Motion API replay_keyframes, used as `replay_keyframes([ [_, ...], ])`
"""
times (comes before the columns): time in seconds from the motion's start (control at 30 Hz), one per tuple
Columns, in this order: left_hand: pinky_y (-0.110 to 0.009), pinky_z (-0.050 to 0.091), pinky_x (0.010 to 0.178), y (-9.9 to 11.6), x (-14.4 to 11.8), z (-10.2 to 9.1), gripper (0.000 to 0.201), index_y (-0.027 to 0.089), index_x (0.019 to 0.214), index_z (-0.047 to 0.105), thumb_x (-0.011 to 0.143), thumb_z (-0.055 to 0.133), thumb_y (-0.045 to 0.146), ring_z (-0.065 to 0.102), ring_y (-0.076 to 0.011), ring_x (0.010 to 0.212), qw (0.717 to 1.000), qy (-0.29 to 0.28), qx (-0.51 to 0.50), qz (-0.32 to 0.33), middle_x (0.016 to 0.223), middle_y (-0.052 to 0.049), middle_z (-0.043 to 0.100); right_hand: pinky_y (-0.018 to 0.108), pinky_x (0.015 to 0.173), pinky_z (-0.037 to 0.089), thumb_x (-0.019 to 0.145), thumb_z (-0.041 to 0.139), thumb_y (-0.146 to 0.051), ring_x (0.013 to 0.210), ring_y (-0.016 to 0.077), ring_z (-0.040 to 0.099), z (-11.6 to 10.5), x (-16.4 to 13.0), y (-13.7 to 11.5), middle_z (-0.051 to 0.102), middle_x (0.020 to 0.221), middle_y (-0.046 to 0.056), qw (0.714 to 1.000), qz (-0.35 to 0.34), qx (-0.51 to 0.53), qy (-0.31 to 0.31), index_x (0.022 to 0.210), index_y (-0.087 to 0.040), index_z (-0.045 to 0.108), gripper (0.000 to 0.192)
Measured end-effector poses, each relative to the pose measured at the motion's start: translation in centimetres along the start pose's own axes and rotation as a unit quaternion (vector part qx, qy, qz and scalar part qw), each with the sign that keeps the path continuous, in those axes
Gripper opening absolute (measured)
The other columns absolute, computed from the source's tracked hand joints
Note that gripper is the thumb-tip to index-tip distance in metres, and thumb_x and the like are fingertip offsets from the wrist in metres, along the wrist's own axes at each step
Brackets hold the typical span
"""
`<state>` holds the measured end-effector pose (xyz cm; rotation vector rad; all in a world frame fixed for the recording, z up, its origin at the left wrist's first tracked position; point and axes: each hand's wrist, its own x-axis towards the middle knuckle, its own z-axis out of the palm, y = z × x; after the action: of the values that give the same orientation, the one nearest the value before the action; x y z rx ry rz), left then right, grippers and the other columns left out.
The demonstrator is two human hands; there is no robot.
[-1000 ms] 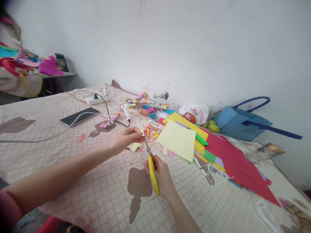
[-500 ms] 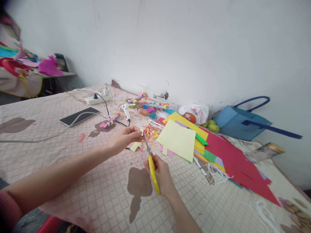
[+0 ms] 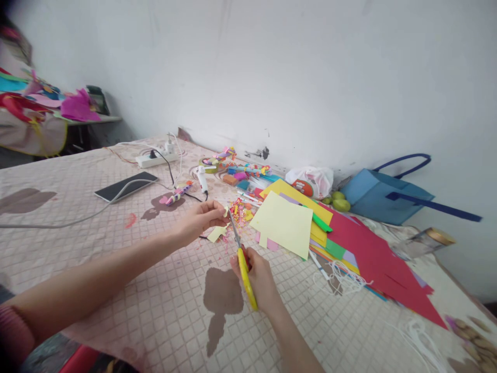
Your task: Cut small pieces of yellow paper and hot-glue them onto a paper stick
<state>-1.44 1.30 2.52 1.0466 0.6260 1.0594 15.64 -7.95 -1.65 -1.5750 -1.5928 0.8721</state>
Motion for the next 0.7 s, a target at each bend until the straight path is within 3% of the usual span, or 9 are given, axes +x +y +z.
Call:
replay_keyframes([
  [0.23, -0.028, 0.049, 0.072, 0.33, 0.25, -0.33, 0.022, 0.011, 0.069, 0.055, 0.068, 0.071, 0.027, 0.063, -0.0122, 0.066, 0.999, -0.040, 0.037, 0.003, 0.066, -0.003, 0.064, 0.019, 0.034, 0.027, 0.077, 0.048, -0.053, 0.037, 0.0073, 0.033, -0.19, 0.03, -0.09, 0.036, 0.044, -0.008, 0.999, -0.005, -0.031, -0.001, 0.064, -0.021, 0.042, 0.035],
  [0.7, -0.028, 0.051, 0.072, -0.03, 0.51, -0.87, 0.022, 0.012, 0.074, 0.054, 0.072, 0.068, 0.028, 0.064, -0.0124, 0.069, 0.999, -0.038, 0.026, 0.008, 0.076, -0.005, 0.066, 0.019, 0.035, 0.028, 0.078, 0.047, -0.055, 0.036, 0.0071, 0.033, -0.21, -0.02, -0.13, 0.034, 0.044, -0.008, 1.000, 0.007, -0.018, -0.010, 0.066, -0.021, 0.044, 0.036],
])
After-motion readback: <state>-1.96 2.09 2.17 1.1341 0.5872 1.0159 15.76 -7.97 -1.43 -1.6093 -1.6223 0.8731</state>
